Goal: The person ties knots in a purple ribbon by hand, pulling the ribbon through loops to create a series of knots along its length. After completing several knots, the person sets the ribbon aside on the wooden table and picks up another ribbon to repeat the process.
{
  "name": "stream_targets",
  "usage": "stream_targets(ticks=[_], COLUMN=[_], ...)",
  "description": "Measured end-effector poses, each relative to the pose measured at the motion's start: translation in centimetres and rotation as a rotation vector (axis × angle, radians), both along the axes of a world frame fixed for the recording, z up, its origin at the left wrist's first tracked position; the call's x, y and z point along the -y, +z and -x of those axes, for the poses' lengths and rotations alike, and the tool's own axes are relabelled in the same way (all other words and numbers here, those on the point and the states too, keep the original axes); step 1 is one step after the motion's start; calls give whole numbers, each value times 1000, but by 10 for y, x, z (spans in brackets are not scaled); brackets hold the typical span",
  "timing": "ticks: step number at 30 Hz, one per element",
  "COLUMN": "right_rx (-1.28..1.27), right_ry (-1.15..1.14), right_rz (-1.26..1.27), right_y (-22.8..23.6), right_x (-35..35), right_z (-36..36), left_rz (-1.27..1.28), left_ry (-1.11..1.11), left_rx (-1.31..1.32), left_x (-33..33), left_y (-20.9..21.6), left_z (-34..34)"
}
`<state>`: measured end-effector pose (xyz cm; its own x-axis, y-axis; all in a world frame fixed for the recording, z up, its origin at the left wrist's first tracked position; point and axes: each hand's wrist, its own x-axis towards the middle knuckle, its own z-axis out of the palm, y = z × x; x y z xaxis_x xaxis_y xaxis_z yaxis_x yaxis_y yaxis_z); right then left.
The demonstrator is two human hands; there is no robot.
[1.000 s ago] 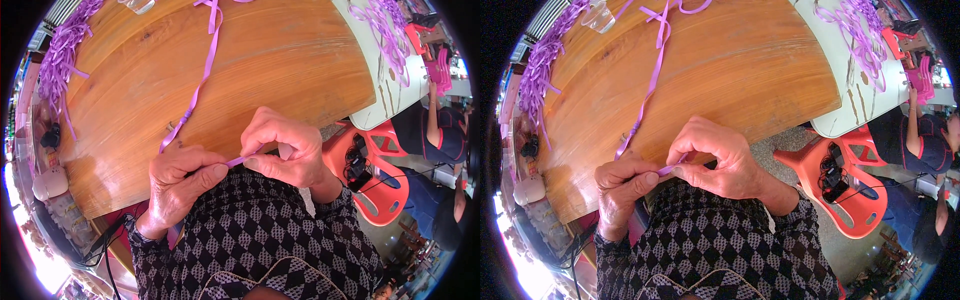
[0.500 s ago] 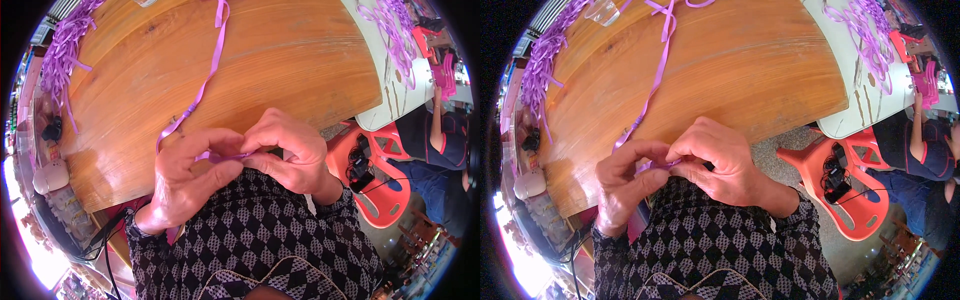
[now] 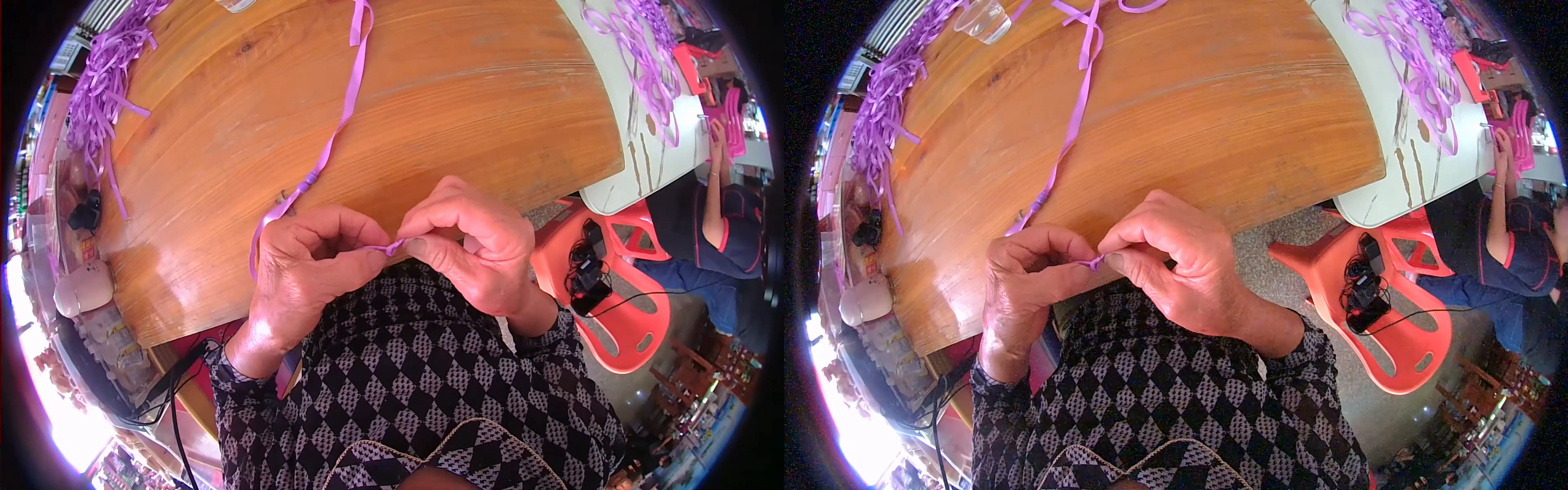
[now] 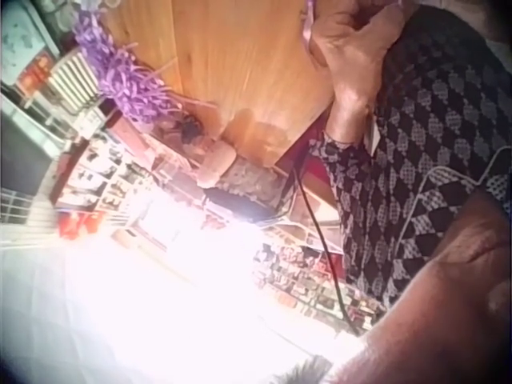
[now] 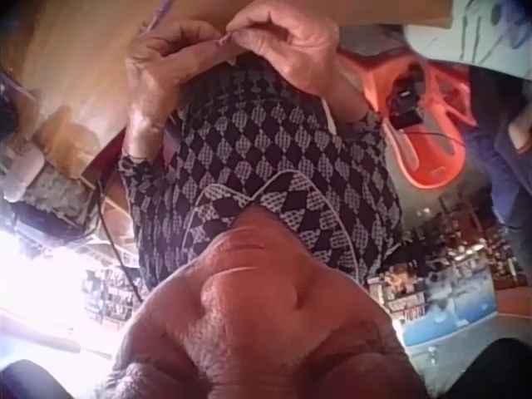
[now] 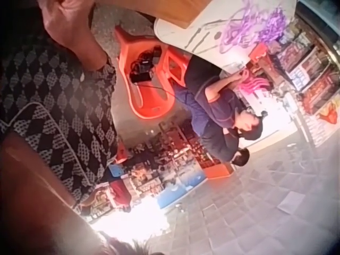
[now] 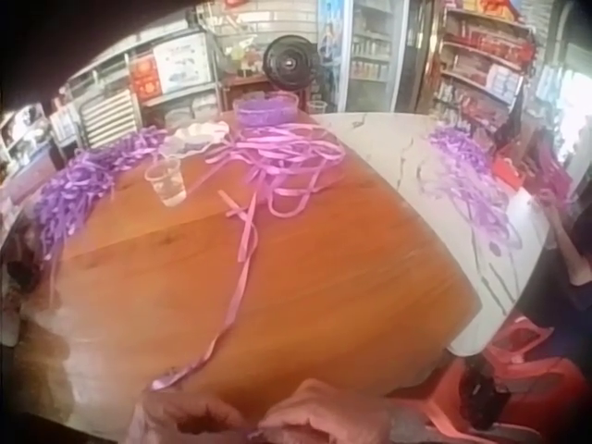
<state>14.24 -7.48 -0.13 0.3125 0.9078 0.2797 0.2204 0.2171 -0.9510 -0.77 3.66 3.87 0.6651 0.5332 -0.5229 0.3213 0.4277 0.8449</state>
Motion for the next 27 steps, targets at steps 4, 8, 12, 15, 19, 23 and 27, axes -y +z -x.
stream_targets(ticks=[4, 8, 12, 15, 19, 23, 27], right_rx=[29, 96, 235, 245, 266, 285, 285], right_ry=[5, -2, -24, -26, -65, -71, -82], right_rz=[3, -47, -135, -161, -173, -181, -168], right_y=[-1, -2, 0, -2, -2, -3, -4], right_x=[0, -3, -7, -8, -7, -6, -7], right_z=[1, 0, 2, 3, 3, 3, 4], left_rz=[-39, 40, 120, 144, 222, 229, 195], left_ry=[44, 37, 62, 123, 131, 145, 175], left_rx=[-13, 36, 74, 70, 79, 98, 113], left_x=[3, 0, 1, 2, 2, 6, 9], left_y=[-1, -2, -9, -13, -14, -16, -15], left_z=[-1, 1, 1, -2, -2, -2, -2])
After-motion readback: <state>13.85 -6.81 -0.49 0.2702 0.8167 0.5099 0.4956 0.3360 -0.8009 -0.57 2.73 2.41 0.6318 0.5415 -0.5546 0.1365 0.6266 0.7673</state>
